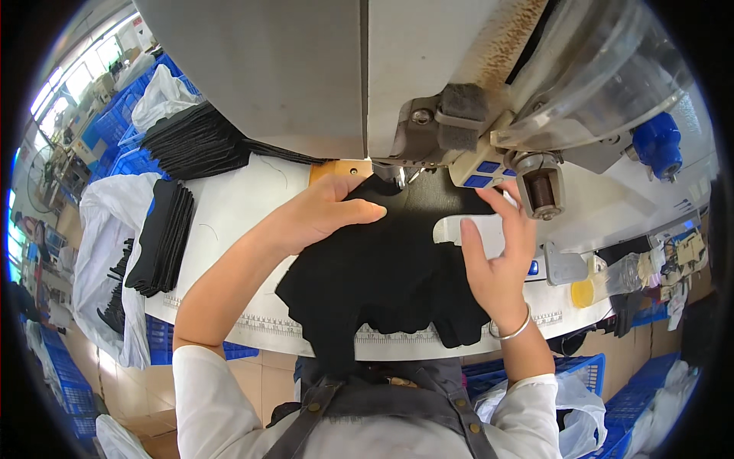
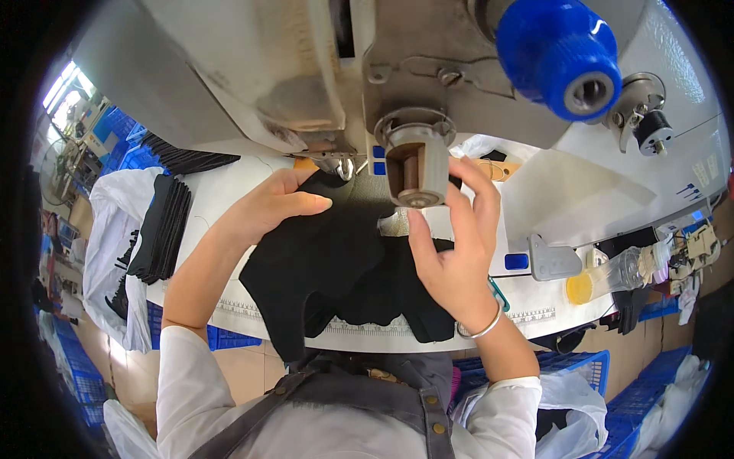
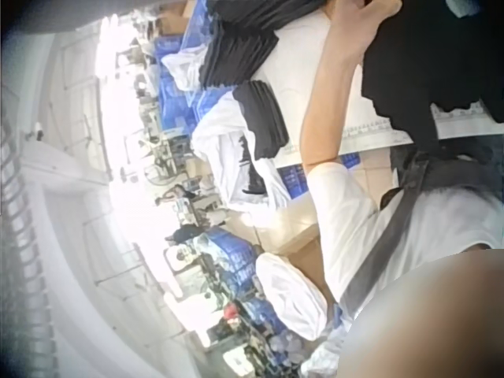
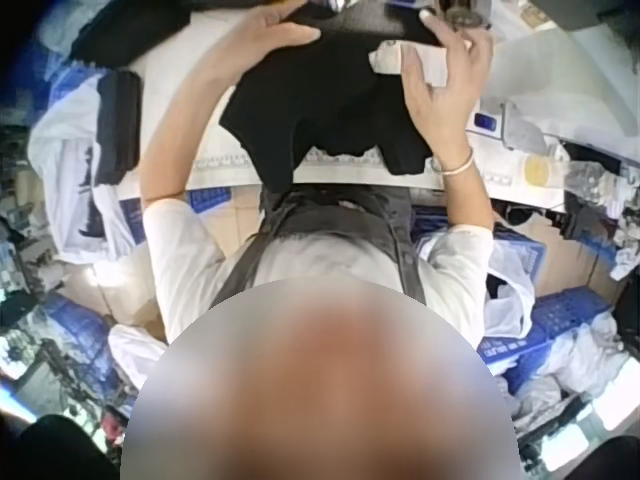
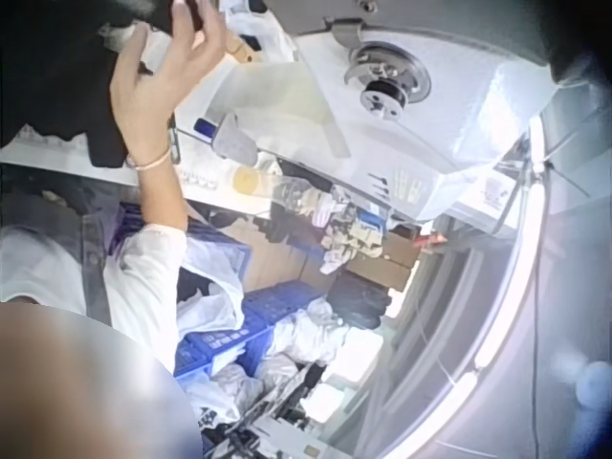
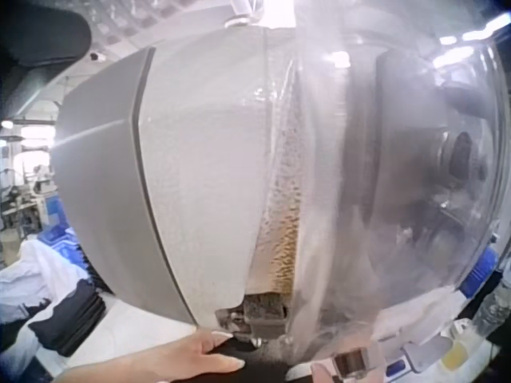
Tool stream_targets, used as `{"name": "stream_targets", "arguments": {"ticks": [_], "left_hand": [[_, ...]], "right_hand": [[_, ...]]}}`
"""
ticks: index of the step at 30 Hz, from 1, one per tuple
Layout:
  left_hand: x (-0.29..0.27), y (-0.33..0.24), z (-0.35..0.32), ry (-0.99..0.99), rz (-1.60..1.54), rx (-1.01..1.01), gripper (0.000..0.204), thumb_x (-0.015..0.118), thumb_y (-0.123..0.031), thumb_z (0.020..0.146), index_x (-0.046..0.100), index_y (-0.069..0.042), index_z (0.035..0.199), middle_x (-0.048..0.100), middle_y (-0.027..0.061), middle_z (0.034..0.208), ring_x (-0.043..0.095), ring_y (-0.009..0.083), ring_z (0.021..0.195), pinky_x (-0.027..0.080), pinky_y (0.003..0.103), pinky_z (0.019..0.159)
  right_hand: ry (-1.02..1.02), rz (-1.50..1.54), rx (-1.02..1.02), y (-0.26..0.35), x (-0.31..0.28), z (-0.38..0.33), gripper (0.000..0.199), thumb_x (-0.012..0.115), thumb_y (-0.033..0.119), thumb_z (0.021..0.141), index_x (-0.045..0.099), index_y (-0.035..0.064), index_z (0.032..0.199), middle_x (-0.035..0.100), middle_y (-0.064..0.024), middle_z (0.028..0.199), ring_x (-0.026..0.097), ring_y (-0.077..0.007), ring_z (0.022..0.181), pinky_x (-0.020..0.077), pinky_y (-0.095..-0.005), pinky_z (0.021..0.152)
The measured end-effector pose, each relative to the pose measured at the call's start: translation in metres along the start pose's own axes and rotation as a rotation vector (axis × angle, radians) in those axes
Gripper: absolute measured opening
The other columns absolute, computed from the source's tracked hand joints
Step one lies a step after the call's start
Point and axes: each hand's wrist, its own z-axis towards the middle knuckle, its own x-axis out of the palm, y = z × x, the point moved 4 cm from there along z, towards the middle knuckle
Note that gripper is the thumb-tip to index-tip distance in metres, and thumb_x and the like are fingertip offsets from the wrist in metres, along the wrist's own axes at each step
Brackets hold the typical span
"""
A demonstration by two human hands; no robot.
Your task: Use an industrial sewing machine to stitch black fabric shoe upper components.
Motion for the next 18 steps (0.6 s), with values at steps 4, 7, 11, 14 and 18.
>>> {"name": "stream_targets", "arguments": {"ticks": [4,7,11,14,18], "left_hand": [[0.008,0.003,-0.001,-0.038,-0.142,0.017,0.026,0.056,-0.018,0.080,0.055,0.001,0.098,0.057,0.0003,0.083,0.051,0.0050,0.072,0.043,0.020,0.064],[0.014,0.006,-0.001,-0.108,-0.206,0.045,0.023,0.055,-0.019,0.081,0.055,0.001,0.093,0.057,-0.0002,0.081,0.051,0.0046,0.071,0.043,0.019,0.063],[0.019,0.009,-0.002,-0.164,-0.172,0.134,0.024,0.055,-0.021,0.082,0.055,0.001,0.092,0.057,0.0001,0.080,0.050,0.0044,0.071,0.043,0.020,0.062],[0.019,0.013,-0.004,-0.231,-0.003,0.092,0.024,0.055,-0.022,0.083,0.055,0.002,0.089,0.056,-0.0001,0.078,0.049,0.0036,0.071,0.042,0.020,0.061],[0.016,0.013,-0.012,-0.114,-0.083,0.105,0.019,0.054,-0.021,0.083,0.055,-0.001,0.082,0.055,-0.0004,0.067,0.051,0.0045,0.060,0.042,0.019,0.052]], "right_hand": [[0.021,-0.017,-0.099,0.016,-0.006,-0.012,0.036,0.062,0.002,0.068,0.054,-0.0004,0.103,0.043,-0.0189,0.115,0.043,-0.0326,0.106,0.0341,-0.0388,0.090],[0.094,0.055,-0.061,0.027,-0.010,-0.023,0.037,0.061,0.002,0.069,0.054,-0.0006,0.106,0.049,-0.0171,0.102,0.048,-0.0289,0.093,0.0390,-0.0341,0.081],[0.344,0.572,0.236,0.036,0.000,-0.041,0.047,0.061,0.001,0.072,0.046,-0.0005,0.117,0.052,-0.0107,0.081,0.052,-0.0170,0.067,0.0430,-0.0259,0.063],[0.406,0.710,0.326,0.043,0.003,-0.050,0.053,0.064,0.004,0.074,0.042,0.0004,0.122,0.050,-0.0076,0.074,0.046,-0.0108,0.058,0.0397,-0.0215,0.056],[0.495,0.597,0.290,0.045,0.000,-0.052,0.053,0.063,0.000,0.074,0.044,0.0039,0.123,0.041,-0.0053,0.059,0.033,-0.0107,0.049,0.0309,-0.0188,0.047]]}}
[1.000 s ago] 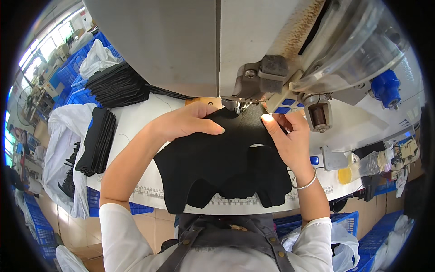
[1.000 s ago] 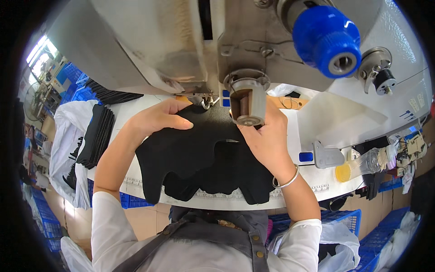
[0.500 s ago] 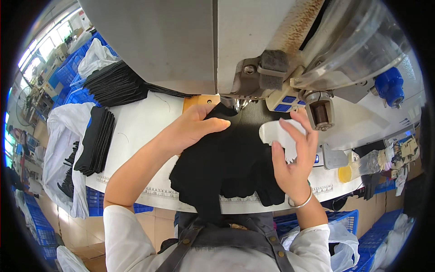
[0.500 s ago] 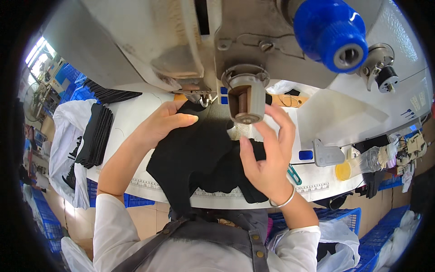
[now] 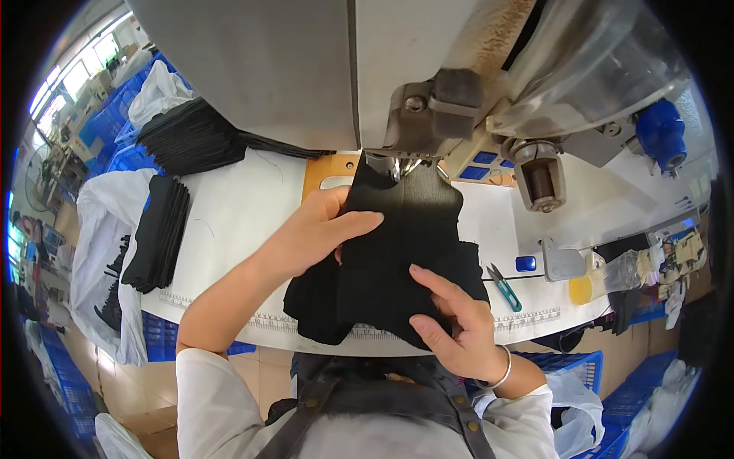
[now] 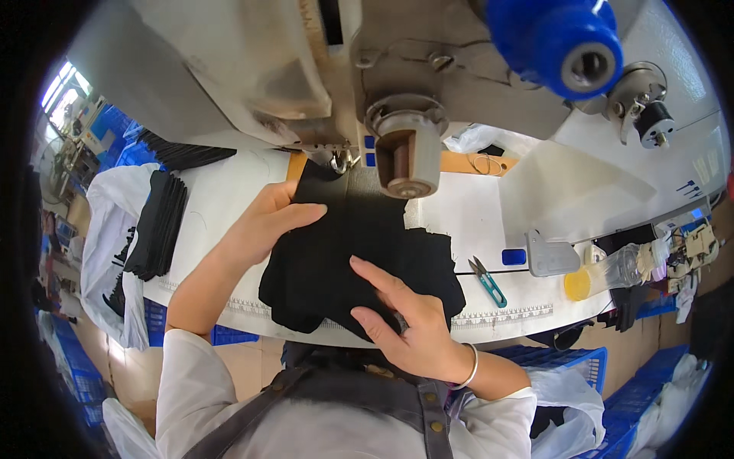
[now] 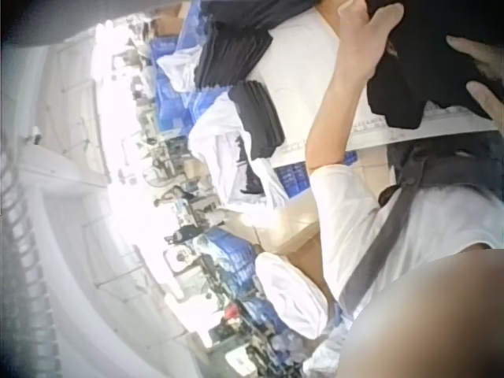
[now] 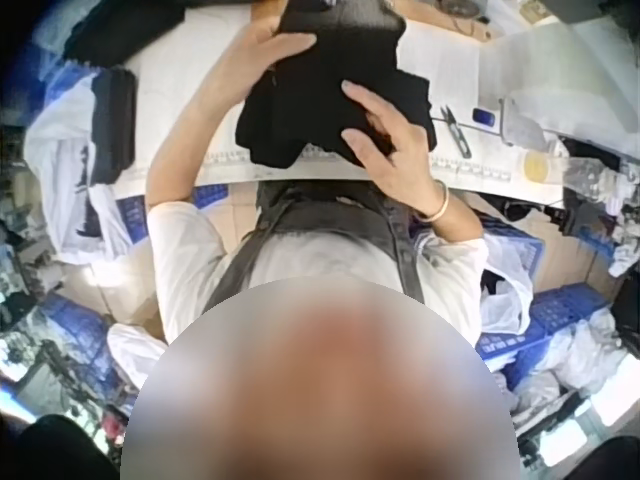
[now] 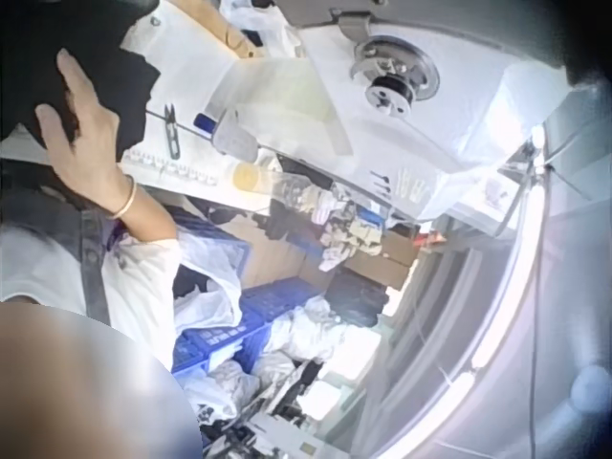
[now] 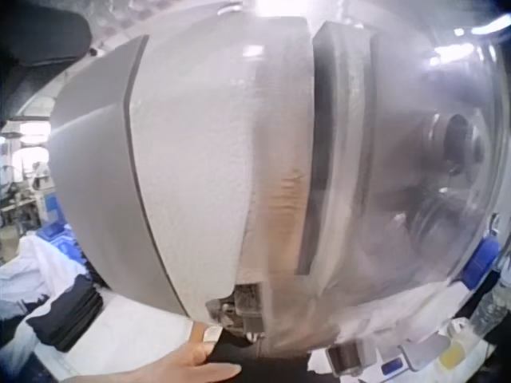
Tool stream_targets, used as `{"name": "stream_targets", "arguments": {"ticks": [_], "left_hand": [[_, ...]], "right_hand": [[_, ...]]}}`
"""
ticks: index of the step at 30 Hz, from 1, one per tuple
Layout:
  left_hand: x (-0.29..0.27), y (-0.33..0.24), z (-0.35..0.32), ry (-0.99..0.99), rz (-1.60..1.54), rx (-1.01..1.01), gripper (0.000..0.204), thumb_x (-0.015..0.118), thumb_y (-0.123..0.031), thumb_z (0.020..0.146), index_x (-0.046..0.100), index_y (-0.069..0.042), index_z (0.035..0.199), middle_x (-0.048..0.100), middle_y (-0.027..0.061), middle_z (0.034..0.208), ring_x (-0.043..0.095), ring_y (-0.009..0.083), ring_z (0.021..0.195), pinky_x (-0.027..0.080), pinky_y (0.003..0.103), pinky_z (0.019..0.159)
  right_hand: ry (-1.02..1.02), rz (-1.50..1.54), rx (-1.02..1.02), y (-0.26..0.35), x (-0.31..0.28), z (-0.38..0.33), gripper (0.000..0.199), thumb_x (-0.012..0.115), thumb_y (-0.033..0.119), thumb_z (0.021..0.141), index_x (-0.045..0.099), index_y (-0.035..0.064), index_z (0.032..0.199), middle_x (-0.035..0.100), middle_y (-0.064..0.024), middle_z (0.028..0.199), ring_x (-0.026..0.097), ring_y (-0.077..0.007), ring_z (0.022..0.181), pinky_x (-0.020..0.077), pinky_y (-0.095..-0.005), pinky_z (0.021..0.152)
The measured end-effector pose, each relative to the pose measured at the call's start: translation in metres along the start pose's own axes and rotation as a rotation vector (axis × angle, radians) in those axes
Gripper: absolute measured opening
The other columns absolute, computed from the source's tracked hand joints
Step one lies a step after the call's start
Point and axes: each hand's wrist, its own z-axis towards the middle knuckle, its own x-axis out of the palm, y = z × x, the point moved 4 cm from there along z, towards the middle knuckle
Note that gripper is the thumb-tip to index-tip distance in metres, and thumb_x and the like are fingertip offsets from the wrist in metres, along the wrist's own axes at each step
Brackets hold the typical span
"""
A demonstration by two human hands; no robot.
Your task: Use an industrial sewing machine to stitch black fabric shoe upper components.
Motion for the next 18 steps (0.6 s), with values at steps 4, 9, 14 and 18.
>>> {"name": "stream_targets", "arguments": {"ticks": [4,9,14,18], "left_hand": [[-0.008,0.002,-0.010,0.126,0.117,-0.087,0.018,0.054,-0.020,0.084,0.057,-0.003,0.085,0.053,0.0003,0.058,0.053,0.0080,0.046,0.042,0.019,0.042],[-0.009,0.002,-0.010,0.144,0.071,-0.093,0.020,0.053,-0.022,0.085,0.057,-0.002,0.087,0.053,0.0005,0.058,0.053,0.0079,0.045,0.042,0.018,0.042],[-0.008,-0.001,-0.003,0.124,0.056,-0.073,0.019,0.054,-0.022,0.085,0.056,-0.003,0.084,0.053,0.0011,0.057,0.052,0.0080,0.044,0.041,0.018,0.041],[-0.012,-0.001,0.004,0.077,0.097,-0.041,0.023,0.054,-0.026,0.084,0.052,-0.004,0.077,0.052,0.0023,0.056,0.052,0.0089,0.044,0.039,0.019,0.041]], "right_hand": [[-0.036,-0.041,-0.020,-0.001,-0.004,0.004,0.049,0.063,0.002,0.075,0.047,0.0037,0.121,0.045,-0.0054,0.061,0.033,-0.0106,0.048,0.0307,-0.0187,0.047],[-0.038,-0.014,0.024,-0.008,-0.008,0.009,0.045,0.060,0.003,0.078,0.047,0.0030,0.121,0.057,-0.0079,0.074,0.038,-0.0078,0.051,0.0354,-0.0179,0.050],[-0.120,0.042,-0.044,-0.016,-0.012,0.019,0.041,0.058,0.004,0.080,0.048,0.0023,0.120,0.061,-0.0093,0.090,0.044,-0.0064,0.058,0.0393,-0.0176,0.058],[-0.123,0.075,-0.021,-0.018,-0.017,0.024,0.038,0.057,0.006,0.082,0.049,0.0019,0.119,0.061,-0.0069,0.093,0.047,-0.0046,0.066,0.0423,-0.0183,0.065]]}}
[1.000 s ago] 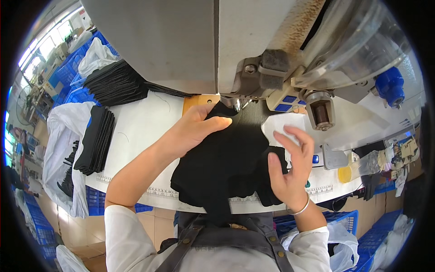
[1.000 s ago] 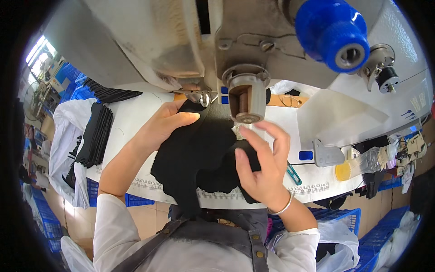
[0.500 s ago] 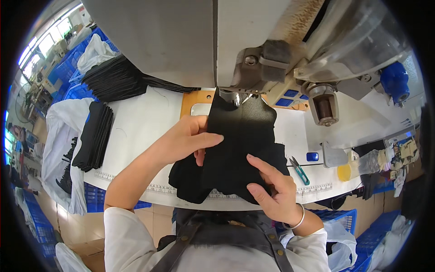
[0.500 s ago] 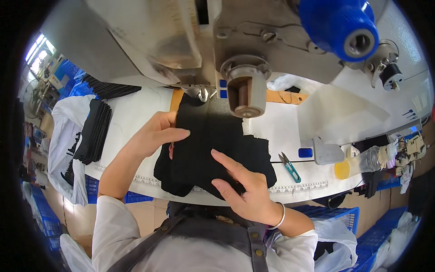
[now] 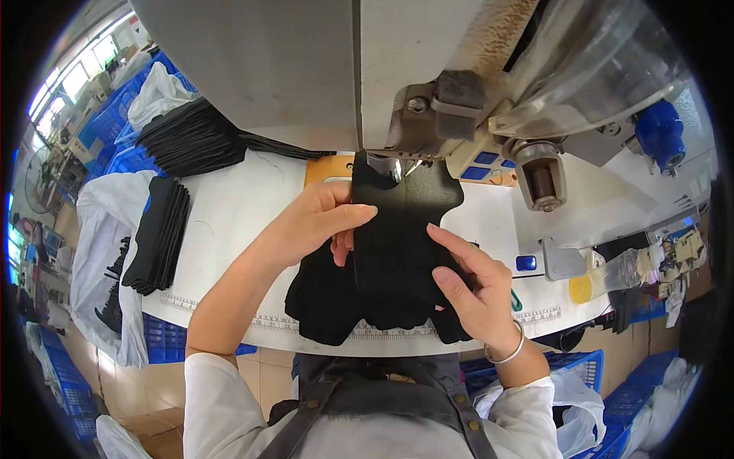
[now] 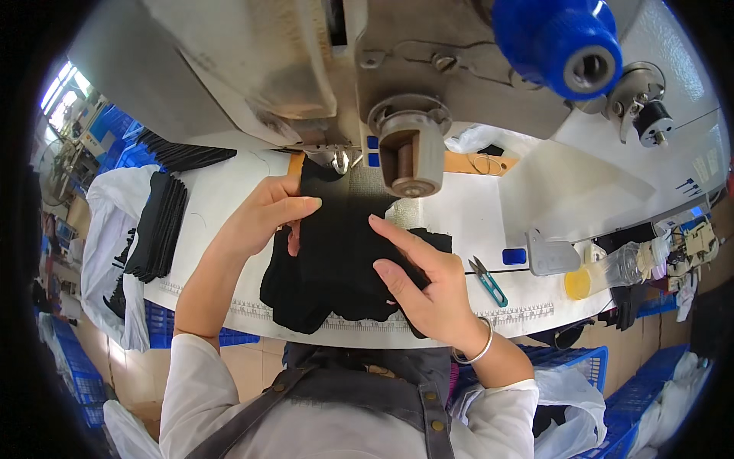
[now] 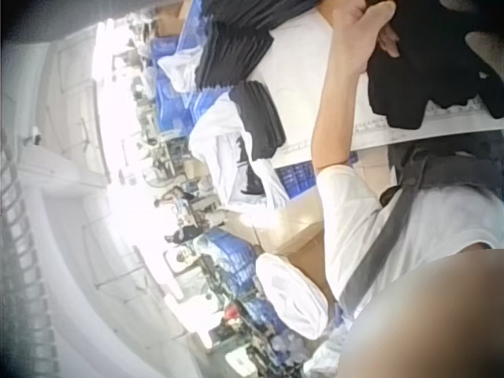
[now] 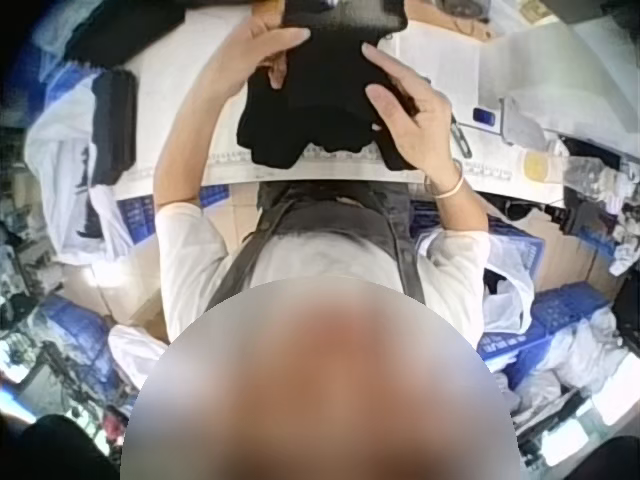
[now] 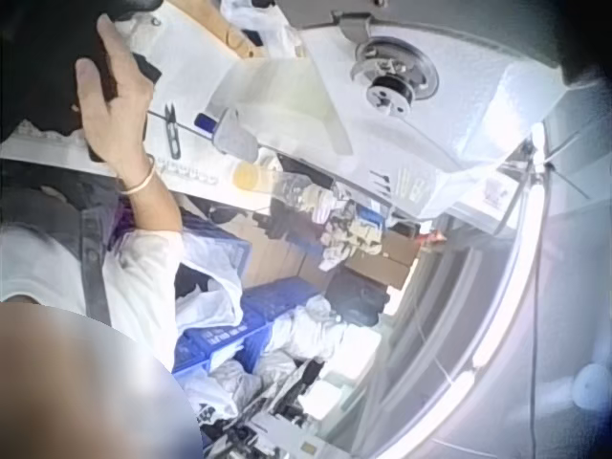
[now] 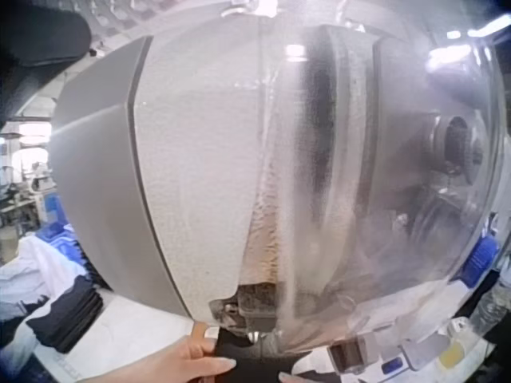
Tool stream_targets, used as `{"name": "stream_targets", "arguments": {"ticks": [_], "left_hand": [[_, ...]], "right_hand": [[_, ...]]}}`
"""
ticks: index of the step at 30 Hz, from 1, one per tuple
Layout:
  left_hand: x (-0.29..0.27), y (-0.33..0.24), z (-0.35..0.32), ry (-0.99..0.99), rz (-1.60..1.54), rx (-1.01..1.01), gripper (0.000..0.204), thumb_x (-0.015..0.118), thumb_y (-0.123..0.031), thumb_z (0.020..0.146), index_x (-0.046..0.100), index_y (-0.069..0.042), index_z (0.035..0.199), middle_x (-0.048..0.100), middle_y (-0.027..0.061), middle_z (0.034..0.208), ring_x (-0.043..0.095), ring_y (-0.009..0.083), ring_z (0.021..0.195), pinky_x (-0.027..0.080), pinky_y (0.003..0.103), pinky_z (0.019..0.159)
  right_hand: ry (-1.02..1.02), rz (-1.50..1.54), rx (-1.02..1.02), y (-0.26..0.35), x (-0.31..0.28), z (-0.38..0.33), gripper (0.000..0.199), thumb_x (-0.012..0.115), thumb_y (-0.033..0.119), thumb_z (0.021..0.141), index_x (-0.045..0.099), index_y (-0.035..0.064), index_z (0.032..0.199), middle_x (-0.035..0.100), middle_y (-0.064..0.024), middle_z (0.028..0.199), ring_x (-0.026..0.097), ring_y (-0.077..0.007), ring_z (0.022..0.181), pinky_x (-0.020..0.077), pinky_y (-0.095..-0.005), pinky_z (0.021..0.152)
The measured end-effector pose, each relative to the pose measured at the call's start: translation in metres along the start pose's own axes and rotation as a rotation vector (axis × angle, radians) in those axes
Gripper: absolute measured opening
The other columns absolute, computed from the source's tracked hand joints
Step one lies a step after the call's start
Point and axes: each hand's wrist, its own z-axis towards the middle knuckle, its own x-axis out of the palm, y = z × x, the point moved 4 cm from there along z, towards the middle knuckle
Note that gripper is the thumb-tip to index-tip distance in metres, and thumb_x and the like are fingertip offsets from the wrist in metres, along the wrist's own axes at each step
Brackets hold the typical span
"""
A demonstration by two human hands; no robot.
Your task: Use an industrial sewing machine to stitch black fabric shoe upper components.
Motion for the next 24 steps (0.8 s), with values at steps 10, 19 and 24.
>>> {"name": "stream_targets", "arguments": {"ticks": [10,19,24], "left_hand": [[-0.004,-0.008,0.011,-0.062,-0.078,0.051,0.022,0.056,-0.025,0.081,0.054,-0.003,0.082,0.051,0.0005,0.061,0.050,0.0109,0.043,0.042,0.022,0.040],[-0.004,-0.003,0.016,-0.128,-0.155,0.068,0.025,0.053,-0.025,0.083,0.054,-0.001,0.091,0.051,0.0020,0.059,0.050,0.0092,0.042,0.040,0.019,0.042],[-0.004,-0.001,0.019,-0.121,-0.200,0.086,0.023,0.055,-0.023,0.082,0.055,-0.001,0.090,0.051,0.0021,0.059,0.050,0.0096,0.042,0.040,0.019,0.041]], "right_hand": [[-0.025,0.137,0.198,-0.006,-0.005,0.016,0.034,0.056,0.010,0.084,0.052,0.0056,0.118,0.057,0.0009,0.077,0.042,-0.0008,0.058,0.0435,-0.0170,0.046],[-0.102,0.151,0.219,-0.016,-0.021,0.035,0.028,0.055,0.011,0.085,0.055,0.0028,0.112,0.057,0.0012,0.080,0.047,-0.0013,0.062,0.0428,-0.0158,0.045],[-0.154,0.185,0.199,-0.028,-0.033,0.047,0.023,0.057,0.013,0.083,0.057,0.0000,0.102,0.056,-0.0005,0.075,0.048,-0.0048,0.057,0.0416,-0.0181,0.046]]}}
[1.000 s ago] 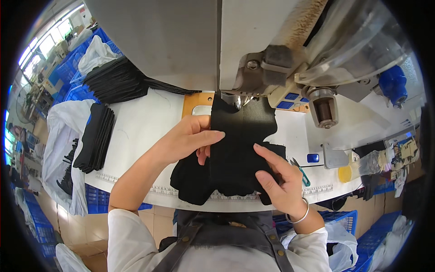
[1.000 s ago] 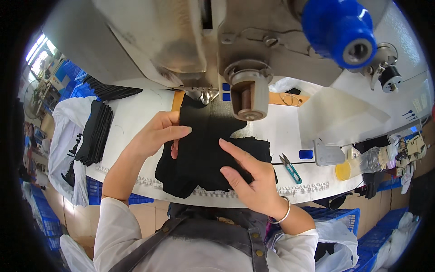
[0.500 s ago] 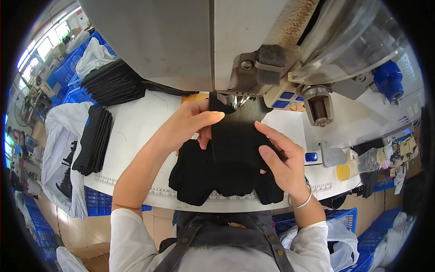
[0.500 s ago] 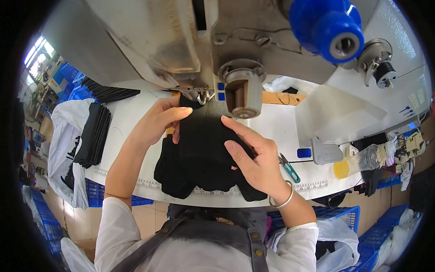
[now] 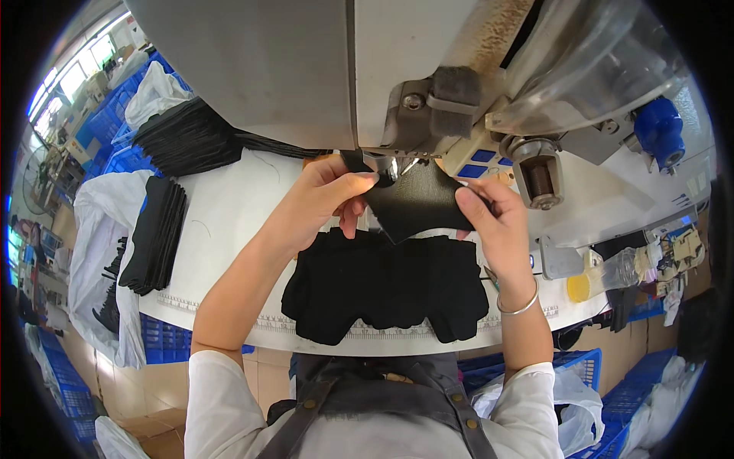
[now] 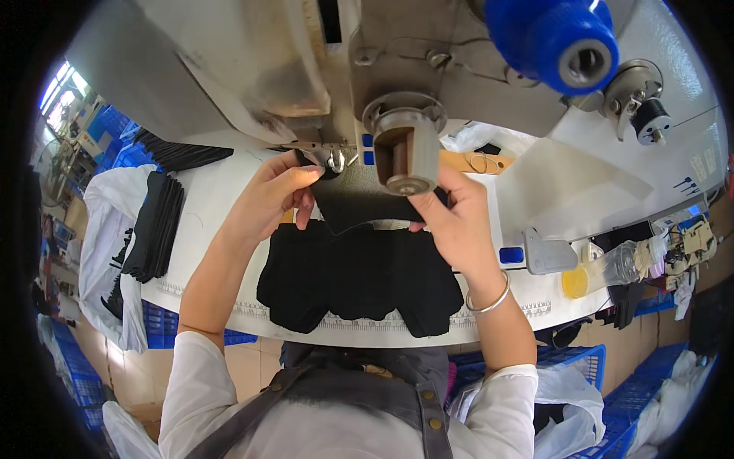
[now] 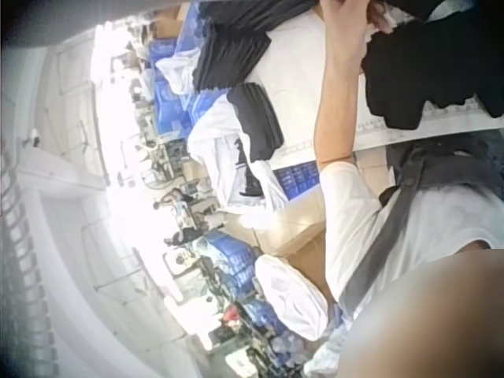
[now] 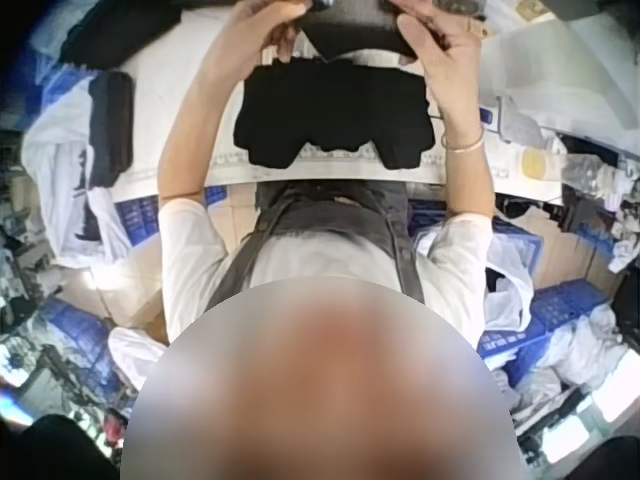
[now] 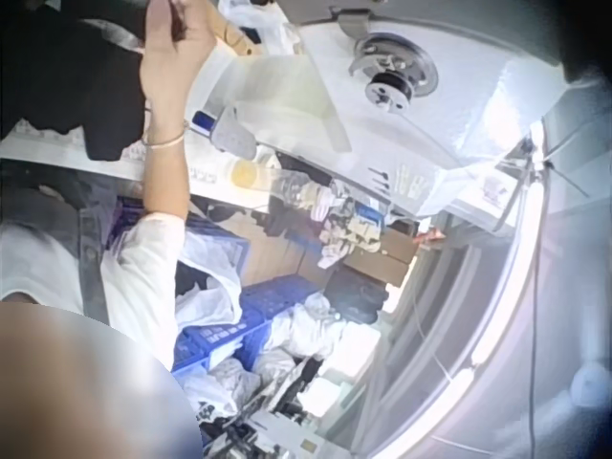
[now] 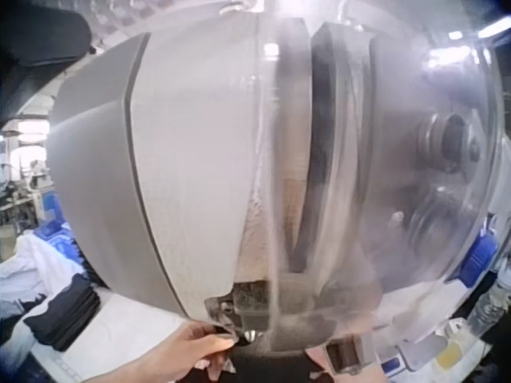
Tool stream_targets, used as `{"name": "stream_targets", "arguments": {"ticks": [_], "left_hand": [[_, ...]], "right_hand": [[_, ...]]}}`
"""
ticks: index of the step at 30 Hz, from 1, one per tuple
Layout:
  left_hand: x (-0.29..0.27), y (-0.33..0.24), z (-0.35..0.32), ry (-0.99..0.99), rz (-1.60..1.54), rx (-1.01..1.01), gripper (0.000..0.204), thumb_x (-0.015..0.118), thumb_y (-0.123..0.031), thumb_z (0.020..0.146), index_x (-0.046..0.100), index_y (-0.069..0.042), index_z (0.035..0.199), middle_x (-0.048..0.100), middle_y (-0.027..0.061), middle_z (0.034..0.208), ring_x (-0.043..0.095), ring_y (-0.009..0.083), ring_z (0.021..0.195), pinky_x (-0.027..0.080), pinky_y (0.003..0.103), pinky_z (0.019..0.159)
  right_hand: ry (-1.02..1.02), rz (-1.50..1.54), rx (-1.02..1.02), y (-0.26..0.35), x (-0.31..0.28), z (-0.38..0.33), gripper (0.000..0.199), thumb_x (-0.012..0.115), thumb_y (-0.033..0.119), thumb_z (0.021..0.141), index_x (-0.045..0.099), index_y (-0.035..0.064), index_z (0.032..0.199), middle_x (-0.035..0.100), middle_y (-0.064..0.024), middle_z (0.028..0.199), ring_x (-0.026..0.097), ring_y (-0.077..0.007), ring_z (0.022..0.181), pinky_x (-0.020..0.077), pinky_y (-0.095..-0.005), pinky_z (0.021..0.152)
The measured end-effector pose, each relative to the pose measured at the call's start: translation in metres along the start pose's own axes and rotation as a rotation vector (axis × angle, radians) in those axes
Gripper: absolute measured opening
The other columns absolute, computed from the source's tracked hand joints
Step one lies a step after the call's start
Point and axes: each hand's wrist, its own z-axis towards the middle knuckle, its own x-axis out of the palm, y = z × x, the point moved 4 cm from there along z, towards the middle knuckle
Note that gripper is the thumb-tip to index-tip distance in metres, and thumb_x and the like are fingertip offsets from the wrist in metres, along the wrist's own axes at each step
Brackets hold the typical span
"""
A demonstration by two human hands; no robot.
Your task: Use an industrial sewing machine to stitch black fabric shoe upper components.
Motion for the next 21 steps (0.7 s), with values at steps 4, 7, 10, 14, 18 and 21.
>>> {"name": "stream_targets", "arguments": {"ticks": [4,7,10,14,18,21], "left_hand": [[0.003,-0.001,-0.003,-0.036,0.003,0.002,0.017,0.057,-0.020,0.080,0.055,-0.003,0.083,0.051,0.0016,0.059,0.050,0.0102,0.042,0.039,0.021,0.041],[0.007,-0.002,-0.003,-0.051,0.038,0.025,0.014,0.052,-0.016,0.081,0.054,-0.003,0.077,0.051,0.0019,0.059,0.048,0.0114,0.043,0.039,0.023,0.039],[0.007,-0.001,0.000,-0.060,0.017,0.042,0.015,0.051,-0.016,0.082,0.053,-0.003,0.076,0.051,0.0018,0.059,0.048,0.0118,0.042,0.040,0.023,0.041],[0.005,0.003,0.005,-0.051,-0.076,0.025,0.019,0.054,-0.019,0.081,0.055,-0.003,0.070,0.052,0.0018,0.060,0.050,0.0113,0.042,0.038,0.022,0.044],[0.004,0.003,0.008,-0.052,-0.058,0.063,0.023,0.053,-0.019,0.082,0.055,-0.002,0.067,0.053,0.0031,0.060,0.050,0.0120,0.043,0.039,0.023,0.045],[0.003,0.003,0.011,-0.081,-0.069,0.086,0.024,0.052,-0.019,0.082,0.055,-0.001,0.067,0.054,0.0040,0.060,0.051,0.0122,0.044,0.039,0.024,0.046]], "right_hand": [[0.001,0.017,-0.051,-0.008,-0.010,0.026,0.018,0.055,0.012,0.082,0.059,-0.0002,0.095,0.057,0.0002,0.073,0.050,-0.0037,0.060,0.0441,-0.0177,0.050],[-0.025,-0.067,-0.135,-0.014,-0.013,0.047,0.013,0.056,0.011,0.081,0.059,-0.0011,0.082,0.055,0.0013,0.065,0.046,-0.0022,0.055,0.0367,-0.0184,0.048],[-0.055,0.079,-0.150,-0.019,-0.015,0.056,0.010,0.056,0.009,0.078,0.059,-0.0001,0.079,0.054,0.0024,0.064,0.043,-0.0018,0.054,0.0322,-0.0179,0.047],[0.013,0.070,-0.140,-0.019,-0.016,0.067,0.009,0.057,0.007,0.075,0.060,-0.0001,0.079,0.054,0.0030,0.062,0.040,-0.0017,0.054,0.0312,-0.0171,0.047],[0.054,0.100,-0.223,-0.019,-0.016,0.078,0.013,0.055,0.004,0.074,0.059,-0.0013,0.085,0.057,-0.0017,0.075,0.045,-0.0061,0.063,0.0372,-0.0207,0.052],[0.062,0.128,-0.259,-0.023,-0.015,0.090,0.018,0.056,0.003,0.074,0.057,-0.0015,0.091,0.057,-0.0042,0.085,0.049,-0.0100,0.073,0.0420,-0.0240,0.059]]}}
